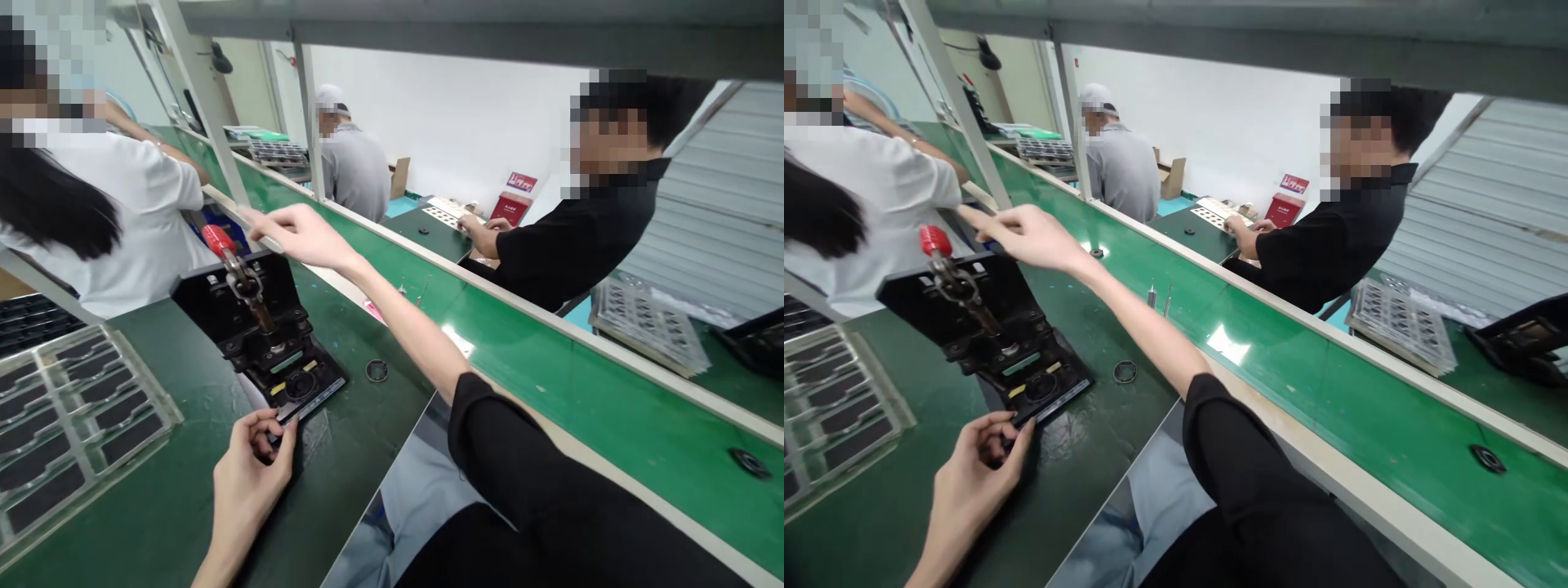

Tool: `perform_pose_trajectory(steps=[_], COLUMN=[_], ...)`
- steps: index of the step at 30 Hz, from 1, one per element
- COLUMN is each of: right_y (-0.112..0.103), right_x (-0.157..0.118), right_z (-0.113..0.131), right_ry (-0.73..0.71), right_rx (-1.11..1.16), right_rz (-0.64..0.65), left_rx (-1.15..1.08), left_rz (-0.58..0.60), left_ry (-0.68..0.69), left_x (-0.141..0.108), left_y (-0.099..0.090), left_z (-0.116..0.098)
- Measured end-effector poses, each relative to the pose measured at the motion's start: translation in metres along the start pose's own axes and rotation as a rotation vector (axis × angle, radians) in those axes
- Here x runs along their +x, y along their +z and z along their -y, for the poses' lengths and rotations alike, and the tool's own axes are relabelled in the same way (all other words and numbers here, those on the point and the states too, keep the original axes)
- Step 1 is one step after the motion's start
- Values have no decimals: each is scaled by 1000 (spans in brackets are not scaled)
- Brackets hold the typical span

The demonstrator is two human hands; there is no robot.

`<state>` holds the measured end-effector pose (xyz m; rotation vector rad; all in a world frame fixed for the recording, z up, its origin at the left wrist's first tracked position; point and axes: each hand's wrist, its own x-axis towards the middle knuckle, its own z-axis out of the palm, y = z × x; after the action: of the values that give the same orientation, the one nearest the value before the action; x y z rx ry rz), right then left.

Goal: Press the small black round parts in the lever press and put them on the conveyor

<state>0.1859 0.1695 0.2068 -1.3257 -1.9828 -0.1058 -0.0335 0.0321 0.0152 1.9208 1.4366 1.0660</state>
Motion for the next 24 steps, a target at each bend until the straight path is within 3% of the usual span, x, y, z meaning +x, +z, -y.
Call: perform_pose_trajectory(steps=[2, 4, 6, 8, 12, 16, 20, 24], right_y=[8, 21, 41, 62, 87, 83, 71, 36], right_x=[-52, -113, -166, -199, -203, -178, -171, -205], right_z=[1, 12, 28, 44, 62, 63, 56, 46], right_ry=[214, 320, 404, 415, 372, 343, 381, 427], right_rx=[136, 132, 31, -51, -205, -283, -199, 20], right_rz=[-114, -186, -133, 28, 284, 402, 451, 344], left_rx=[-4, -17, -24, -15, -7, -17, -17, -21], left_rz=[-10, -15, -7, 4, -3, -5, 5, 17], left_ry=[-1, -5, -14, -25, -20, -17, -16, -18], left_x=[0, -1, -1, -1, -1, -1, -2, -3], left_y=[1, 1, 1, 0, 0, 1, -1, -1], left_z=[3, 4, 5, 4, 4, 5, 5, 3])
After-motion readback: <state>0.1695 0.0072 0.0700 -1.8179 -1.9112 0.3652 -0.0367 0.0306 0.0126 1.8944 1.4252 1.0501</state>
